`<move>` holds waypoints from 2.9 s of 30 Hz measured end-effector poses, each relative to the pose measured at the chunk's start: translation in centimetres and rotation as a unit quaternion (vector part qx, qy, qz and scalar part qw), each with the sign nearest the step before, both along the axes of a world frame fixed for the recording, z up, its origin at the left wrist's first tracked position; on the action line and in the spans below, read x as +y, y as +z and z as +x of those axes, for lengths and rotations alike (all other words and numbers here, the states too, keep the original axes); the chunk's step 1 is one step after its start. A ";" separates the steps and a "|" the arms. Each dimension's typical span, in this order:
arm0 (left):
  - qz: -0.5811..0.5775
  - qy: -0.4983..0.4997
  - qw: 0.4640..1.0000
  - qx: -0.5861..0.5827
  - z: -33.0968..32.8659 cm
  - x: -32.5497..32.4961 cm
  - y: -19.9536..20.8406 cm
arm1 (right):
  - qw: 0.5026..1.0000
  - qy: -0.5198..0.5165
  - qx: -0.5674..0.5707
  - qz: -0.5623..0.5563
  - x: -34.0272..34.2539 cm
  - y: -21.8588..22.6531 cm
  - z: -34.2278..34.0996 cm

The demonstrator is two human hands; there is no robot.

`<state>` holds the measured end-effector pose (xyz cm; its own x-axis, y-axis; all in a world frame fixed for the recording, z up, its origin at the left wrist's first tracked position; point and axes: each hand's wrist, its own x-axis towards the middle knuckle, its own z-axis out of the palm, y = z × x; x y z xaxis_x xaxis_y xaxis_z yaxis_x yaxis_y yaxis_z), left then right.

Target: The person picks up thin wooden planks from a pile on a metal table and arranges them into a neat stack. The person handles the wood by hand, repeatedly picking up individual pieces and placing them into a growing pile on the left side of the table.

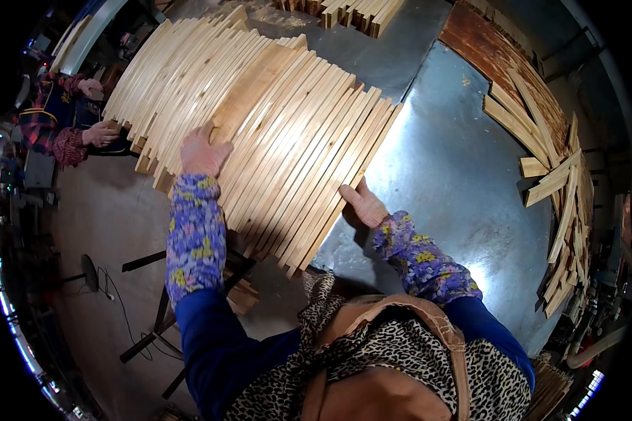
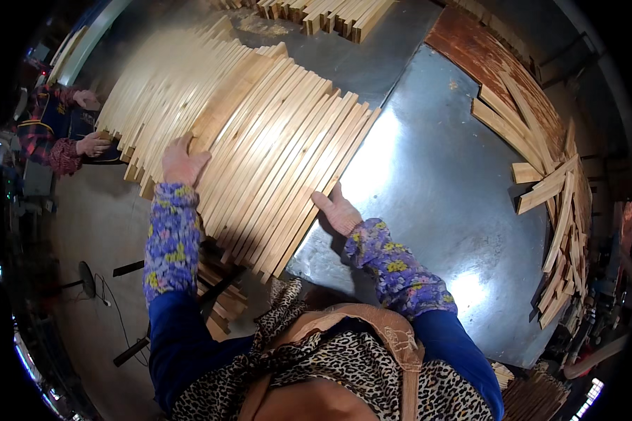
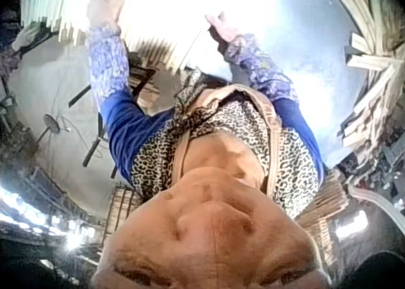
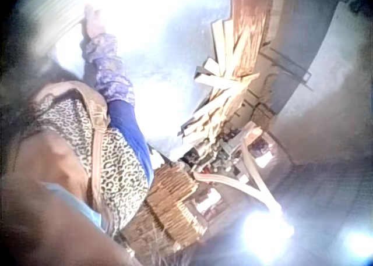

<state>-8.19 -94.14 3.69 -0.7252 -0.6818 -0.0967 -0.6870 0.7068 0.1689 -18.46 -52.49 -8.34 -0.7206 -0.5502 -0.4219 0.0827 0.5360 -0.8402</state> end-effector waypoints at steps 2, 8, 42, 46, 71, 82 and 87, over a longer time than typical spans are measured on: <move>0.056 -0.040 0.998 0.006 0.9 2.0 1.2 | 0.994 -0.020 0.047 0.094 1.3 2.4 -2.1; -0.127 -0.242 0.936 0.220 5.5 11.7 -5.8 | 0.863 -0.043 0.502 0.046 -5.3 8.6 -16.9; 0.294 -0.523 0.775 0.199 -7.5 12.9 20.5 | 0.888 0.102 -0.147 -0.423 -15.7 20.3 -12.9; -0.173 -0.594 0.772 0.147 -5.8 10.3 18.8 | 0.848 0.461 0.040 -0.257 -14.9 23.7 -14.6; -0.149 -0.303 0.932 0.131 -17.9 27.1 -3.0 | 0.875 -0.401 0.148 0.227 53.5 9.0 -19.4; 0.159 -0.509 0.840 0.101 -48.2 67.9 -8.5 | 0.885 -0.280 0.313 0.202 64.0 13.2 -45.9; 0.199 -0.517 0.803 0.218 -50.5 77.8 -10.9 | 0.872 -0.182 0.284 0.355 62.2 13.6 -57.5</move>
<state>-58.68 -16.35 -7.24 -0.9077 0.3296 0.2597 0.4194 0.6914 0.5883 -75.93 9.69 5.29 -0.9965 0.0128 -0.0821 0.0344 0.9630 -0.2674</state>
